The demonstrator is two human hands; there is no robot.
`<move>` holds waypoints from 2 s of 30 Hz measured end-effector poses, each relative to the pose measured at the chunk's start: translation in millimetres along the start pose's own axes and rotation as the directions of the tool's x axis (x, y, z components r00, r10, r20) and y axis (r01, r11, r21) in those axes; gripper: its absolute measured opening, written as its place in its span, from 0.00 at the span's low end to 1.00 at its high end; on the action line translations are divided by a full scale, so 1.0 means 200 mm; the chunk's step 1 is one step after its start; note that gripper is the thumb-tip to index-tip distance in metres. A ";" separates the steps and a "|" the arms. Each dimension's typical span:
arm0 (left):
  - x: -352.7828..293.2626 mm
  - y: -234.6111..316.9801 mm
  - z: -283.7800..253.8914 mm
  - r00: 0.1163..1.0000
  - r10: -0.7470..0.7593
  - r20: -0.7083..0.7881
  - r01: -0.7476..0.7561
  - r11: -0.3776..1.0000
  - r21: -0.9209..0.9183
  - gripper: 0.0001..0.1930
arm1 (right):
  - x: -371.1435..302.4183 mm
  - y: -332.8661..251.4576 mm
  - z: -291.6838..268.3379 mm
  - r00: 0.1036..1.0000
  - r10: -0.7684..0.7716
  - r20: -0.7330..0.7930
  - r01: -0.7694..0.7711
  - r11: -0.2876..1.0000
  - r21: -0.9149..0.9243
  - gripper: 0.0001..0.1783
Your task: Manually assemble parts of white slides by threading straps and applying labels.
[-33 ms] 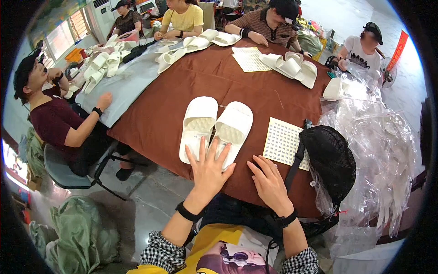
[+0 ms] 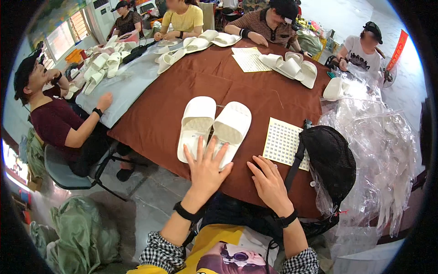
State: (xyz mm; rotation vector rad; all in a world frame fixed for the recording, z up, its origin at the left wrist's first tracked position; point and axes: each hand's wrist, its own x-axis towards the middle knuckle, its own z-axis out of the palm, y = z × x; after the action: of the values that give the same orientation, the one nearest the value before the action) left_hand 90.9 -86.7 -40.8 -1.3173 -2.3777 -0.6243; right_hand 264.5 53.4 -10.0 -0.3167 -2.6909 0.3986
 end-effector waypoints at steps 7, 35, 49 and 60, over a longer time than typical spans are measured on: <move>0.14 -0.34 -0.06 0.990 0.017 0.143 -0.009 0.998 -0.057 0.29 | 0.03 0.04 0.03 0.998 -0.038 -0.053 0.038 0.999 0.003 0.23; 0.78 -1.01 0.18 0.965 0.147 0.216 -0.250 0.765 0.593 0.29 | 0.03 0.07 0.01 0.998 -0.052 -0.038 0.055 0.995 0.079 0.25; 0.86 0.12 0.45 0.838 0.334 0.432 -0.307 0.942 -0.134 0.31 | 0.43 0.15 -0.47 0.979 -0.145 0.146 0.106 0.963 0.250 0.19; 0.73 0.21 0.57 0.936 0.292 0.196 -0.281 0.956 -0.084 0.28 | 1.10 1.10 -0.37 0.927 0.254 -0.274 -0.165 0.936 0.310 0.19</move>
State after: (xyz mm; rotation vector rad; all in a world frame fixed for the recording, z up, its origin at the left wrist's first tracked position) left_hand 43.4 97.0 -53.7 -1.7902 -2.2690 -0.4890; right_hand 134.1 335.9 61.6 -0.5389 -2.2604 0.7247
